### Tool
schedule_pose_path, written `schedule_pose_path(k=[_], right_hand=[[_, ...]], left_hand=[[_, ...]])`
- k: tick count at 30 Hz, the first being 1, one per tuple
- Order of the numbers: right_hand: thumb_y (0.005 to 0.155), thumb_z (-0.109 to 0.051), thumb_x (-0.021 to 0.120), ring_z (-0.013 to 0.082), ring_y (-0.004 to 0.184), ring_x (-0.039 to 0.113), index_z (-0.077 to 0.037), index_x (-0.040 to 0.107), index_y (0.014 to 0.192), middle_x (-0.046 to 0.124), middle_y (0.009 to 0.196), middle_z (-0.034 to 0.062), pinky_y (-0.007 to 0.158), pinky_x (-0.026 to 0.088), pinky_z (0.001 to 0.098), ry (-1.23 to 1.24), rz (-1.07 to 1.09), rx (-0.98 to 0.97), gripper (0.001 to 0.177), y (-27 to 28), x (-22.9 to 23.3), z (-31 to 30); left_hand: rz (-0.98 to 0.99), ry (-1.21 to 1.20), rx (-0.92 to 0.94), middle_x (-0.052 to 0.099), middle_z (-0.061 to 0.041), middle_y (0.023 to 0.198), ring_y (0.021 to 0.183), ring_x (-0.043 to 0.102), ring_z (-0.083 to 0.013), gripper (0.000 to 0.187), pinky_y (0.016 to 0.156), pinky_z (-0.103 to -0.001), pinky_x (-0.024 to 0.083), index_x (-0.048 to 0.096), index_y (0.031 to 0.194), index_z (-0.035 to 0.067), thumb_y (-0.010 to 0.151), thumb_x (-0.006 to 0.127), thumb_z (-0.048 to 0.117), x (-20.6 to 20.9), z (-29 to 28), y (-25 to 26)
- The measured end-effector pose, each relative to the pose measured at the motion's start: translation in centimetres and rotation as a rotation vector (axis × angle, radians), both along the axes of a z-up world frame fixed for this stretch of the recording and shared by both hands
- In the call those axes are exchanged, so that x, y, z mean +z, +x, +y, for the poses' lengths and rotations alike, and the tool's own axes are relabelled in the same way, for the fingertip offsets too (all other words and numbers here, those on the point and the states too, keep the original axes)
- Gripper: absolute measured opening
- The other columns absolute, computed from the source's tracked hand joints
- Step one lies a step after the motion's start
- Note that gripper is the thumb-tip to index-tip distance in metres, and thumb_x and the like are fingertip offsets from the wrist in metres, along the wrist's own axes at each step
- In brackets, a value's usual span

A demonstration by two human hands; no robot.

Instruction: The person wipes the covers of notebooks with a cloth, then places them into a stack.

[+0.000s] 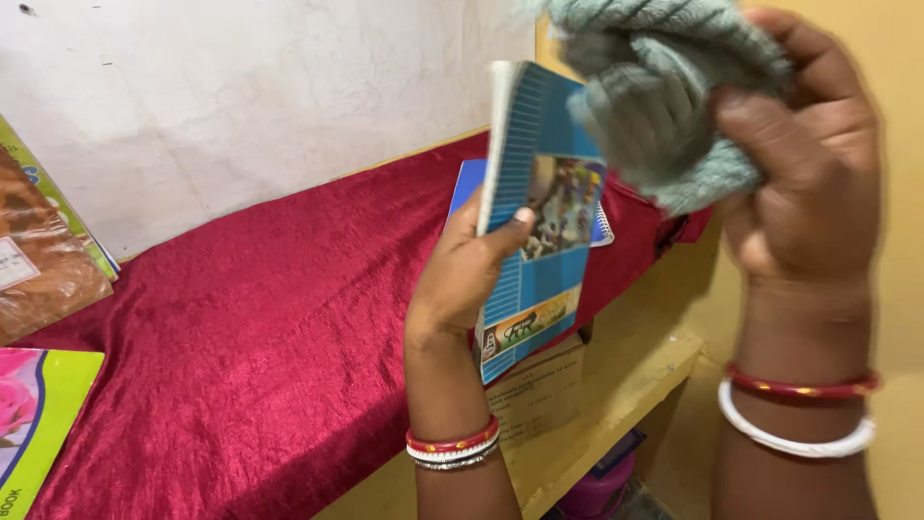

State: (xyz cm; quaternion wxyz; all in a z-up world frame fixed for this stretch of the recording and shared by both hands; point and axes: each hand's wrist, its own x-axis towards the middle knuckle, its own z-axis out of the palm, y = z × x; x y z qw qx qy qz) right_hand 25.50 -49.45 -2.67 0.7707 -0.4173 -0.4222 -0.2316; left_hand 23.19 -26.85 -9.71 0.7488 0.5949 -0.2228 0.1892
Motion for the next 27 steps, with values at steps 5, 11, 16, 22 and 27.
schedule_pose_path(k=[5,11,16,22,27], right_hand=[[0.091,0.009,0.062,0.0114,0.106,0.064,0.003,0.066,0.117,0.068,0.113,0.0064,0.098,0.052,0.0262,-0.146,-0.102,-0.606,0.027,4.8,-2.5,0.4],[0.098,0.009,0.065,0.0101,0.104,0.067,0.001,0.068,0.128,0.07,0.124,0.0039,0.093,0.055,0.0251,-0.033,0.046,-0.703,0.031,5.8,-2.7,-2.9],[0.086,0.004,0.064,0.0041,0.097,0.066,-0.004,0.067,0.117,0.07,0.11,-0.0009,0.088,0.054,0.0185,-0.422,0.079,-0.314,0.033,1.2,-1.5,-0.8],[0.091,0.001,0.067,0.0067,0.091,0.065,-0.003,0.074,0.119,0.073,0.105,0.0015,0.078,0.055,0.023,-0.606,0.102,-0.522,0.029,2.1,-1.7,-1.1],[0.095,-0.001,0.065,0.0079,0.094,0.068,-0.004,0.071,0.123,0.073,0.11,0.0,0.085,0.056,0.0216,-0.443,0.065,-0.453,0.029,-0.1,-0.2,-2.9]], left_hand=[[0.024,0.134,-0.035,0.066,-0.005,0.13,0.116,0.062,-0.0151,0.048,0.102,-0.03,0.048,0.055,0.145,0.001,0.098,0.063,0.006,0.4,-0.3,-1.6],[0.094,-0.102,0.022,0.071,-0.011,0.117,0.102,0.069,-0.0213,0.042,0.092,-0.036,0.057,0.06,0.137,0.0,0.096,0.062,0.009,1.1,1.9,-3.4],[-0.012,-0.328,0.044,0.066,-0.01,0.108,0.091,0.066,-0.0194,0.03,0.08,-0.036,0.058,0.062,0.132,-0.003,0.104,0.065,0.009,0.1,1.4,-0.7],[-0.088,-0.391,0.079,0.069,-0.015,0.107,0.089,0.07,-0.0224,0.031,0.078,-0.037,0.061,0.058,0.131,-0.007,0.106,0.057,0.011,1.1,1.8,-1.8],[-0.143,-0.509,0.078,0.07,-0.015,0.113,0.094,0.072,-0.0223,0.033,0.084,-0.037,0.061,0.055,0.13,-0.006,0.102,0.056,0.013,1.9,1.6,-2.3]])
